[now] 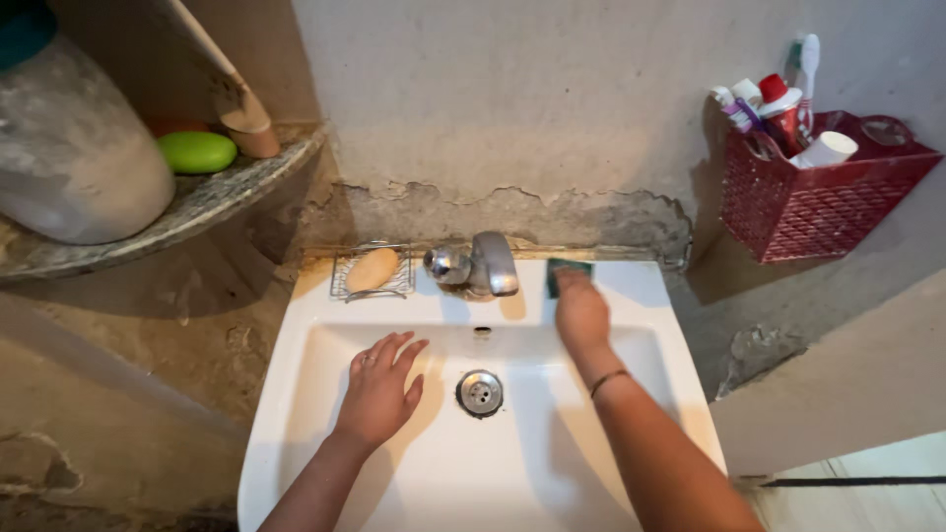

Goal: The person scrubs a white bathroom sink with a green sponge, cleaning the basin and faucet. They then pick up a black soap dispenser, wipe it with the sponge, and place it back on the sink before resuming scrubbing the basin.

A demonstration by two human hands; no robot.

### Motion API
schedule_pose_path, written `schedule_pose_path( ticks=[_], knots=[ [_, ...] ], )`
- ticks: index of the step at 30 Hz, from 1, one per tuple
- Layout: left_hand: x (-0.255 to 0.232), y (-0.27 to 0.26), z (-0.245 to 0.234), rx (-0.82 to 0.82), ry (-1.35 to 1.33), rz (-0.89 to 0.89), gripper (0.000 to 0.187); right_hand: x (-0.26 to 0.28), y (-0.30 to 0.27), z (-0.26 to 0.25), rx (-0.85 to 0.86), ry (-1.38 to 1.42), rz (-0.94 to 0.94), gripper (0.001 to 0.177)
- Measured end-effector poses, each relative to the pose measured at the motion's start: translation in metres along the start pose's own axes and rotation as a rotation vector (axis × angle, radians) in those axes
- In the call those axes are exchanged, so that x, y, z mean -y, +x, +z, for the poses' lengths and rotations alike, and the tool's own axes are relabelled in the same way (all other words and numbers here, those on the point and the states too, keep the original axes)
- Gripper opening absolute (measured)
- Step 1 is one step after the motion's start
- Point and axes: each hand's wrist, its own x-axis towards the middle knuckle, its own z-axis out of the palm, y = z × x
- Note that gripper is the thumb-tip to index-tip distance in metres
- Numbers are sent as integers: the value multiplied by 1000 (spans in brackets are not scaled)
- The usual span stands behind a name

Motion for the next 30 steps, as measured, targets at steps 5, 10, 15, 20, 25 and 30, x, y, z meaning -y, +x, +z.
schedule_pose_path(
  ticks=[5,10,15,20,25,30],
  knots=[
    [-6,5,7,11,14,9,56,39,-28,52,204,-175,66,30],
    [-9,14,18,0,9,75,61,-28,-50,7,-41,263,4,34],
    [-13,19,18,-34,22,128,59,-101,-44,-45,140,-76,373,37],
    [-23,25,17,-40,15,129,57,-48,-43,-1,35,69,-107,41],
    [-28,28,12,-74,20,128,55,-107,-11,-57,207,-139,112,36],
    [-33,21,11,-73,-32,158,53,-112,-107,-158,274,44,53,55]
  ],
)
